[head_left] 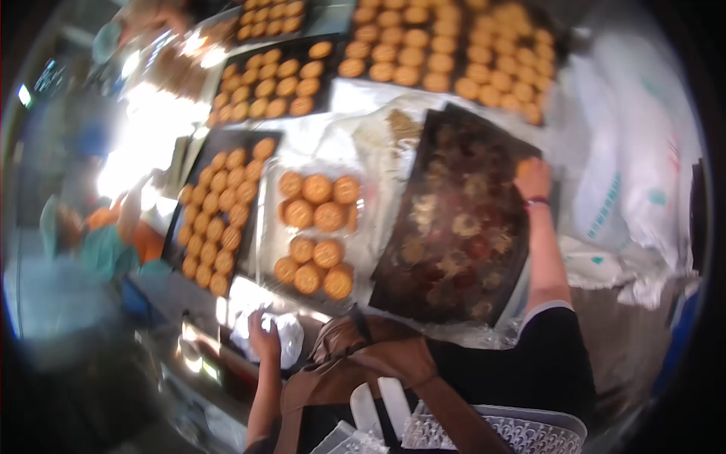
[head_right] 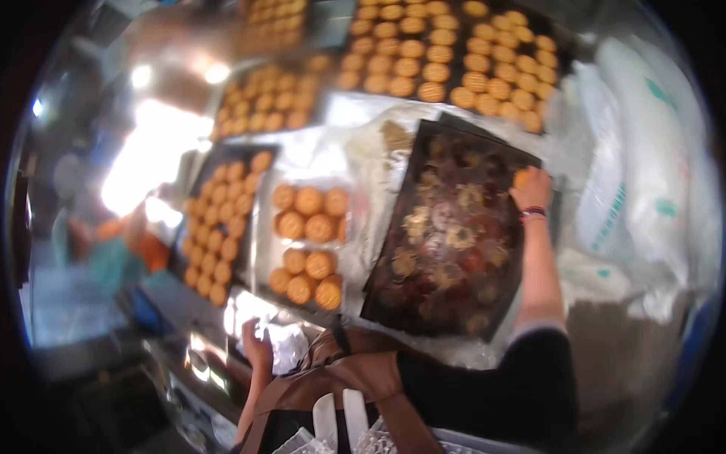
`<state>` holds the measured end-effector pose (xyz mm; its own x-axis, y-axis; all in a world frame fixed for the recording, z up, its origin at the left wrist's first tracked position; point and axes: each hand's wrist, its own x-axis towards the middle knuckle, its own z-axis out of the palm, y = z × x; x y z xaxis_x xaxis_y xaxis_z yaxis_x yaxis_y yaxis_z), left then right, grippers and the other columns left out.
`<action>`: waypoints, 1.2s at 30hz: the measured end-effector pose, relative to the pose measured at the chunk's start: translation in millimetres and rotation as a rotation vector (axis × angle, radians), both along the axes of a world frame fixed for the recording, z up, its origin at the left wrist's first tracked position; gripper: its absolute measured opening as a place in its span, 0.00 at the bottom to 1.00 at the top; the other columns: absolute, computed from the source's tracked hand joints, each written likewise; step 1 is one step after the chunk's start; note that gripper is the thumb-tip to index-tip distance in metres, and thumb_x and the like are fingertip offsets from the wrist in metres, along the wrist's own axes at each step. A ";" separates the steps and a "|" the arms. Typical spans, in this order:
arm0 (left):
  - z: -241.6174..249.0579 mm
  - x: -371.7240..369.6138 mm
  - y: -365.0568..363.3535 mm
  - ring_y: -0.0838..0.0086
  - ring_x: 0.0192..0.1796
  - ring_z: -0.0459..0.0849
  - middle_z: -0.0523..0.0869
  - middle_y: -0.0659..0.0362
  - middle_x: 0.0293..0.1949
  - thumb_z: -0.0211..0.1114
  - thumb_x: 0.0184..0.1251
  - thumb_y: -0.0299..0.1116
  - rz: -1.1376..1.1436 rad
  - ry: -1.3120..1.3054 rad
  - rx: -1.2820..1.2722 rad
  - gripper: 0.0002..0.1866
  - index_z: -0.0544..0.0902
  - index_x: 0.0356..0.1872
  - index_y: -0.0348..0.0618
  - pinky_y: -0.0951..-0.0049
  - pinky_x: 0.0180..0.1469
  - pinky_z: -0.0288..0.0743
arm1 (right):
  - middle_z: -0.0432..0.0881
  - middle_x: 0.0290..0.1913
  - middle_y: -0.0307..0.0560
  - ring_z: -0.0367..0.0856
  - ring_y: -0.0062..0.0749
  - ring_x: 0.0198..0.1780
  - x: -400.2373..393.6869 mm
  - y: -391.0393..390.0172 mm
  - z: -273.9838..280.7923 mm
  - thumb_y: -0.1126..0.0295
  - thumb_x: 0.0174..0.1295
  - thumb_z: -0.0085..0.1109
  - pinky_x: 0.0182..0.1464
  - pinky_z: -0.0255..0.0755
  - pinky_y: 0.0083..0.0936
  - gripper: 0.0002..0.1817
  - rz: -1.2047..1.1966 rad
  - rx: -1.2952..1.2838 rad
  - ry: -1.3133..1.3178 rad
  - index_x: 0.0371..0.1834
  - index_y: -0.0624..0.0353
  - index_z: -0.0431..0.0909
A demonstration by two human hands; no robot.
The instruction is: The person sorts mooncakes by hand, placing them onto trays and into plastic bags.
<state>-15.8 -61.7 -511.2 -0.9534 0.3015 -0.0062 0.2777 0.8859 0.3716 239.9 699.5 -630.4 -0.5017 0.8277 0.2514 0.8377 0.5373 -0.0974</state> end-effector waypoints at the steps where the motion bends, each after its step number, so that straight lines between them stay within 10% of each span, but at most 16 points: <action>1: 4.7 -1.7 5.1 0.51 0.61 0.82 0.84 0.48 0.56 0.68 0.61 0.22 0.042 -0.010 0.006 0.20 0.82 0.55 0.43 0.56 0.63 0.76 | 0.75 0.57 0.58 0.74 0.58 0.63 -0.5 1.4 -6.1 0.64 0.40 0.82 0.64 0.72 0.51 0.40 -0.008 -0.006 -0.065 0.60 0.56 0.74; 15: -31.8 -20.7 -12.9 0.60 0.51 0.86 0.83 0.54 0.57 0.67 0.63 0.23 0.091 -0.051 0.194 0.20 0.82 0.57 0.45 0.62 0.51 0.82 | 0.74 0.57 0.54 0.71 0.59 0.63 -39.0 -143.8 16.3 0.66 0.41 0.79 0.62 0.71 0.56 0.37 0.094 -0.230 -0.091 0.59 0.49 0.75; 17: -35.0 -24.9 -15.4 0.60 0.51 0.86 0.83 0.53 0.58 0.67 0.63 0.22 0.099 -0.064 0.217 0.20 0.82 0.57 0.44 0.62 0.51 0.81 | 0.76 0.56 0.51 0.76 0.49 0.61 -38.9 -154.9 -18.5 0.69 0.43 0.78 0.60 0.75 0.48 0.35 0.203 -0.403 0.142 0.59 0.49 0.76; 19: -40.4 -31.0 -18.9 0.59 0.50 0.86 0.83 0.53 0.58 0.66 0.63 0.21 0.081 -0.092 0.234 0.20 0.82 0.57 0.43 0.62 0.51 0.81 | 0.78 0.56 0.47 0.79 0.38 0.60 -62.3 -192.4 -6.0 0.71 0.47 0.77 0.57 0.79 0.38 0.33 0.205 -1.141 0.582 0.61 0.49 0.77; 21: -49.8 -36.1 -24.7 0.59 0.50 0.86 0.83 0.53 0.58 0.66 0.63 0.21 0.074 -0.082 0.293 0.20 0.82 0.57 0.43 0.62 0.50 0.81 | 0.77 0.58 0.43 0.80 0.30 0.59 -112.0 -267.6 77.1 0.72 0.50 0.77 0.54 0.81 0.30 0.32 0.301 -1.381 0.606 0.61 0.51 0.77; 30: -51.0 -43.3 -53.1 0.61 0.49 0.87 0.83 0.53 0.59 0.66 0.63 0.20 0.090 -0.093 0.392 0.20 0.82 0.57 0.44 0.66 0.45 0.82 | 0.74 0.61 0.49 0.68 0.51 0.69 -294.9 -457.2 131.2 0.77 0.45 0.73 0.71 0.66 0.43 0.34 1.332 -0.692 0.164 0.61 0.53 0.77; 36: -53.6 -26.4 -103.9 0.61 0.49 0.87 0.83 0.52 0.59 0.65 0.63 0.19 0.196 -0.132 0.402 0.20 0.82 0.57 0.44 0.66 0.45 0.83 | 0.75 0.56 0.49 0.70 0.49 0.66 -343.5 -488.1 67.7 0.78 0.57 0.62 0.67 0.66 0.45 0.20 1.441 -0.343 -0.096 0.54 0.54 0.79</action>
<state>-42.2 -165.6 -564.8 -0.9915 0.1196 -0.0512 0.0469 0.6956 0.7169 -103.6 211.4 -562.7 -0.9247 -0.3742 0.0702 -0.3729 0.8533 -0.3645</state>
